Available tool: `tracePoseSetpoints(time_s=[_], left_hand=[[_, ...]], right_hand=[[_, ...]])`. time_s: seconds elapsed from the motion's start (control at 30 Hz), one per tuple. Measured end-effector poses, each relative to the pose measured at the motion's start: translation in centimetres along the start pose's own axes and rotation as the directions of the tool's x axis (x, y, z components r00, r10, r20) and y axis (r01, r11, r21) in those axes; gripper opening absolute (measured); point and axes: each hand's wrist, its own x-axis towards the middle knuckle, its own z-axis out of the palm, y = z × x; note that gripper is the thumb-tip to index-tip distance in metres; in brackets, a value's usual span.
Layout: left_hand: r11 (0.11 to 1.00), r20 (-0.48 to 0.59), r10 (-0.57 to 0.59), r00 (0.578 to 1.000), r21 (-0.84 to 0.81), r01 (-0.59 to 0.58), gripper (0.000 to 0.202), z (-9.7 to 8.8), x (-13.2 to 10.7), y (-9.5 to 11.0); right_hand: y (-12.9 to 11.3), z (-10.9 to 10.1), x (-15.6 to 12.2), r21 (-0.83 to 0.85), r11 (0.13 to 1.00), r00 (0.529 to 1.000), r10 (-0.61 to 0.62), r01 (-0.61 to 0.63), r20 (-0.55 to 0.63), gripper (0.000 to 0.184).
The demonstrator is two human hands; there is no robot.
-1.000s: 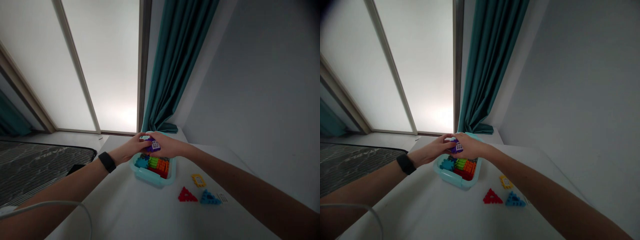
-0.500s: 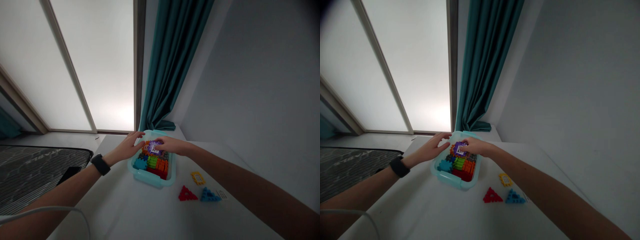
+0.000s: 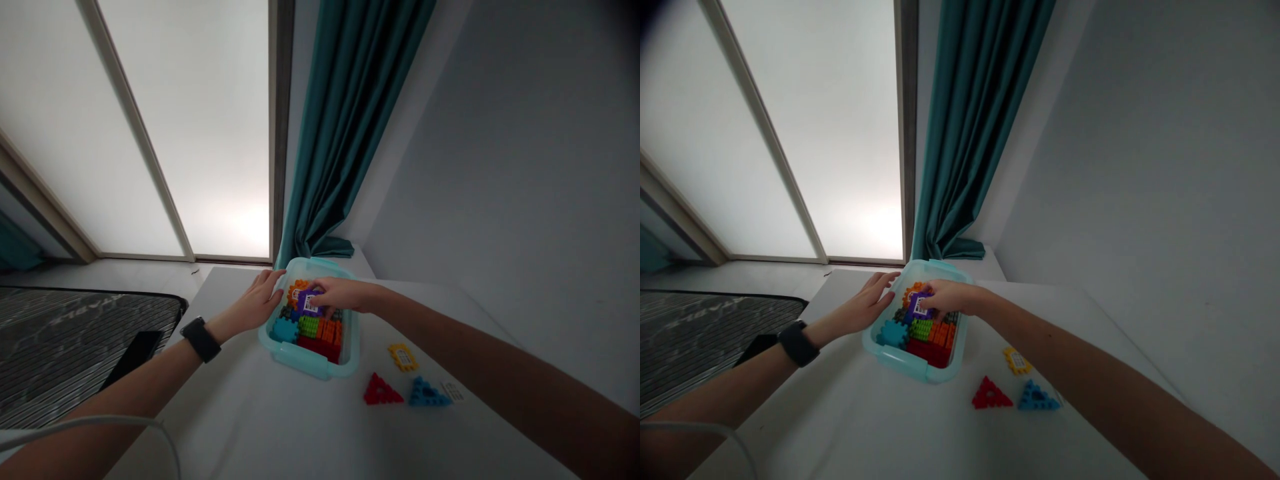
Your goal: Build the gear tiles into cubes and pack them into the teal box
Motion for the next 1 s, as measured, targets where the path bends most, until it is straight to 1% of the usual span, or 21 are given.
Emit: tracePoseSetpoints(time_s=[0.13, 0.27, 0.37, 0.47, 0.6, 0.67, 0.73, 0.77, 0.8, 0.83, 0.87, 0.9, 0.93, 0.97, 1.0], left_hand=[[1.000, 0.006, 0.004, 1.000, 0.028, -0.004, 0.045, 0.1, 0.2, 0.3], [0.997, 0.030, -0.065, 0.997, 0.033, 0.064, 0.047, 0.2, -0.1, 1.1], [0.995, -0.011, -0.093, 0.996, 0.035, 0.094, 0.047, 0.3, -0.7, 1.6], [0.992, -0.064, -0.112, 0.992, 0.045, 0.115, 0.045, 0.5, -1.6, 1.8], [0.987, -0.096, -0.142, 0.985, 0.060, 0.148, 0.044, 0.8, -2.2, 1.8], [0.983, -0.119, -0.138, 0.983, 0.107, 0.151, 0.043, 0.6, -2.3, 2.0], [0.972, -0.141, -0.092, 0.986, 0.204, 0.120, 0.038, 0.1, -2.2, 2.4], [0.965, -0.125, -0.047, 0.991, 0.251, 0.077, 0.035, -0.3, -2.2, 2.6], [0.958, -0.079, 0.007, 0.997, 0.286, 0.016, 0.031, -0.7, -2.2, 2.9], [0.954, 0.000, 0.068, 0.998, 0.293, -0.065, 0.029, -1.1, -2.1, 3.2], [0.950, 0.107, 0.120, 0.987, 0.275, -0.146, 0.027, -1.5, -2.1, 3.6], [0.946, 0.210, 0.156, 0.965, 0.249, -0.207, 0.024, -1.9, -2.0, 3.9], [0.944, 0.290, 0.171, 0.942, 0.225, -0.241, 0.022, -2.2, -2.0, 4.1], [0.944, 0.347, 0.171, 0.922, 0.209, -0.254, 0.020, -2.3, -1.9, 4.3], [0.947, 0.376, 0.161, 0.912, 0.201, -0.250, 0.018, -2.4, -1.8, 4.3]], right_hand=[[-0.2, 0.0, -0.6, -0.066, 0.996, 0.994, 0.067, -0.062, 0.081, 0.038], [-0.2, 0.3, -0.4, -0.133, 0.990, 0.983, 0.064, -0.041, 0.170, 0.034], [-0.4, 0.1, -0.1, -0.141, 0.990, 0.973, 0.056, -0.024, 0.224, 0.038], [-0.8, -0.2, 0.1, -0.194, 0.981, 0.964, 0.064, -0.013, 0.257, 0.040], [-1.4, 0.1, 0.4, -0.287, 0.956, 0.952, 0.145, -0.064, 0.271, 0.034], [-1.5, 0.4, 0.6, -0.314, 0.945, 0.944, 0.181, -0.090, 0.275, 0.031], [-1.4, 0.7, 0.8, -0.327, 0.941, 0.945, 0.181, -0.086, 0.273, 0.026], [-1.4, 0.9, 0.9, -0.331, 0.941, 0.949, 0.166, -0.072, 0.267, 0.024], [-1.3, 0.9, 0.9, -0.333, 0.941, 0.955, 0.146, -0.054, 0.258, 0.023], [-1.2, 1.0, 0.9, -0.330, 0.943, 0.960, 0.122, -0.034, 0.250, 0.022], [-1.1, 1.0, 0.9, -0.321, 0.947, 0.964, 0.101, -0.018, 0.245, 0.023], [-1.1, 1.0, 0.8, -0.305, 0.952, 0.966, 0.088, -0.010, 0.243, 0.023], [-1.0, 1.1, 0.7, -0.289, 0.957, 0.966, 0.085, -0.012, 0.243, 0.024], [-1.0, 1.1, 0.6, -0.277, 0.961, 0.965, 0.089, -0.018, 0.245, 0.024], [-1.0, 1.1, 0.5, -0.278, 0.960, 0.965, 0.095, -0.024, 0.245, 0.023]])
